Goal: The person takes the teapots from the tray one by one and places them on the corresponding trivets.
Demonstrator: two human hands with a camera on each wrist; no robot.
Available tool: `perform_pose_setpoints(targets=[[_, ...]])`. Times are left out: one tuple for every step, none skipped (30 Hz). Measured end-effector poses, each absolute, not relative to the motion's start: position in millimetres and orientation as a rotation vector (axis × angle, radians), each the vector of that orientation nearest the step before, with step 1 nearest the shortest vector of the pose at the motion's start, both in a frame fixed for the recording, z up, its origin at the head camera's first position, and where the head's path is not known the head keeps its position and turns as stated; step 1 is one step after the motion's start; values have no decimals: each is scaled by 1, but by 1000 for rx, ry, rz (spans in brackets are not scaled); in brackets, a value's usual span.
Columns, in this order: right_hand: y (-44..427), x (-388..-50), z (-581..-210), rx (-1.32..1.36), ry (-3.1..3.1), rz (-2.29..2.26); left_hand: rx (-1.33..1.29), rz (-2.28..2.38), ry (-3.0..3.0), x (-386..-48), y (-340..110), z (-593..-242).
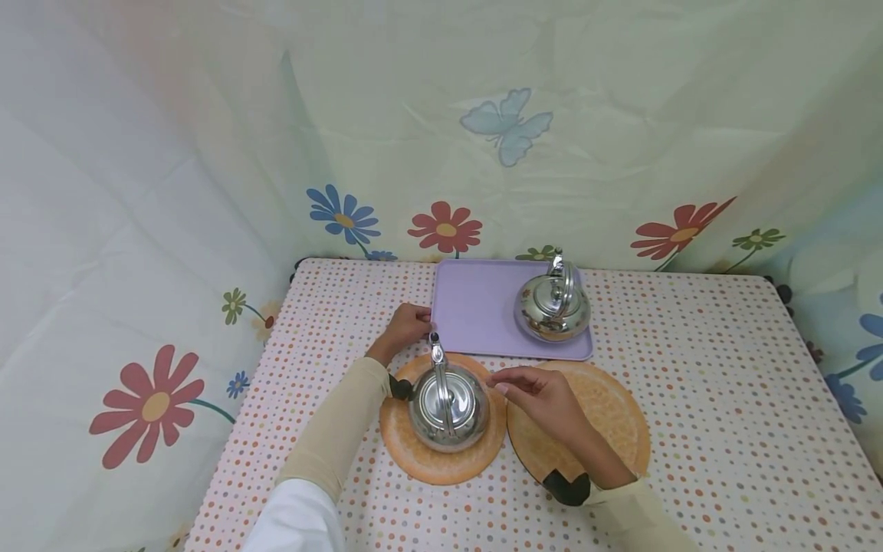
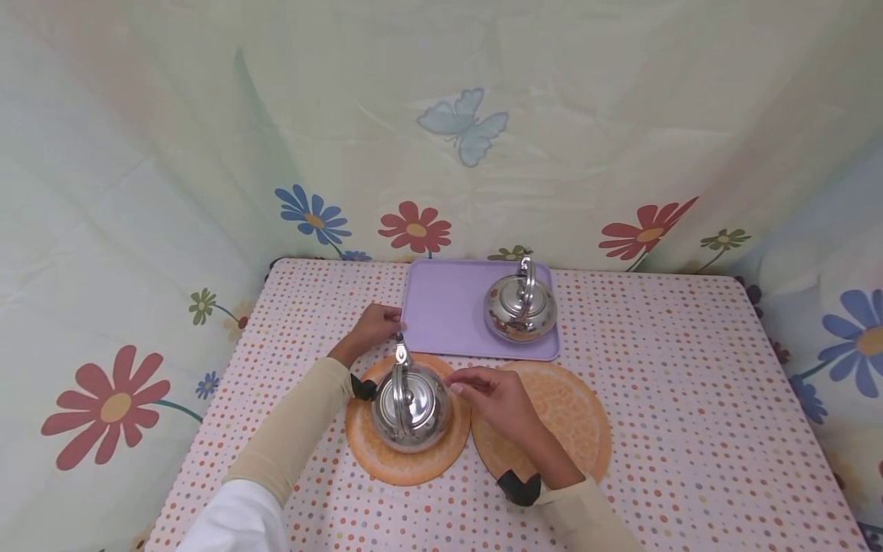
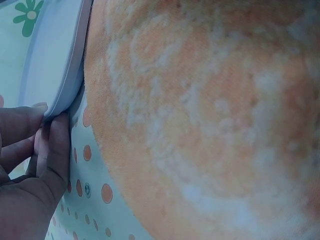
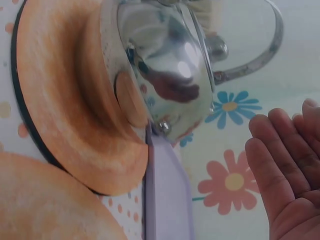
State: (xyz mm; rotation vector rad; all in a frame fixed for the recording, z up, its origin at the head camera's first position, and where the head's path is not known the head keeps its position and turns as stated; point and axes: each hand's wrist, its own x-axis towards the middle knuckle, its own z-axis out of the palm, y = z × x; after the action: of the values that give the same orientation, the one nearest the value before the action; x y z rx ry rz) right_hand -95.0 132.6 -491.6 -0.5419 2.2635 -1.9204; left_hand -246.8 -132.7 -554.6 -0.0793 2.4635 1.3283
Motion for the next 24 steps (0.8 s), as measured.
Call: perform_pose_setpoints(targets=[[135,-96,-492,-533,2272,-1929,-78,1329,2462,-247,-133,-555],[136,-97,-492,-524,2277,-1942,-78,1331,2458,-247,-133,-555],[138,-98,-493,-517,2279,-1957,-82,1328,2457,-247,-133,-555],[139,-99,-493,-512,2280,-1972,-85,1328,2457,-247,-133,-555],[140,-100,-493,-505,2281,-1984,-86,1329,2457,-247,-133,-555],[142,-101,-493,-497,2288,-1990,-90,1330,2455,-247,-133,-554],[143,-102,-493,-487,2293,-1996,-95,1332,2452,-247,-133,-554],[145,-103,-493,-477,2296,-2002,-101,1334,2448,-247,-133,-554],[147,-105,-492,-469,2301,-2010,-108,1334,2446,-246,-133,-554],[149,-105,-492,-454,2306,-2019,-114,1338,2440,-246,-133,-554],[151,-106,-492,-437,2311,-2029,-120,1340,2434,-246,-133,-554],[153,-107,-492,-426,2316,-2044,-127,1341,2428,-246,-133,-554],[156,-108,-491,-409,2318,-2060,-132,1340,2426,-247,-133,-554],[158,-109,-491,-394,2321,-2074,-136,1339,2423,-247,-133,-554],[161,-109,-490,-379,2329,-2088,-139,1340,2422,-247,-133,-554],[163,-110,-489,-361,2342,-2099,-141,1339,2422,-247,-132,-554],[166,-112,-489,-356,2359,-2107,-140,1339,2423,-247,-132,-554],[169,-113,-489,-348,2377,-2117,-140,1336,2426,-247,-132,-555],[171,-114,-489,-344,2393,-2128,-139,1335,2428,-247,-132,-555],[174,-116,-489,-341,2408,-2140,-138,1334,2430,-247,-132,-554],[176,-118,-489,-337,2428,-2149,-138,1334,2431,-247,-132,-554],[178,-119,-490,-328,2447,-2159,-138,1335,2431,-247,-132,-554],[180,-122,-490,-317,2462,-2170,-136,1338,2431,-246,-132,-554],[182,-123,-490,-295,2480,-2176,-133,1338,2433,-246,-132,-554]])
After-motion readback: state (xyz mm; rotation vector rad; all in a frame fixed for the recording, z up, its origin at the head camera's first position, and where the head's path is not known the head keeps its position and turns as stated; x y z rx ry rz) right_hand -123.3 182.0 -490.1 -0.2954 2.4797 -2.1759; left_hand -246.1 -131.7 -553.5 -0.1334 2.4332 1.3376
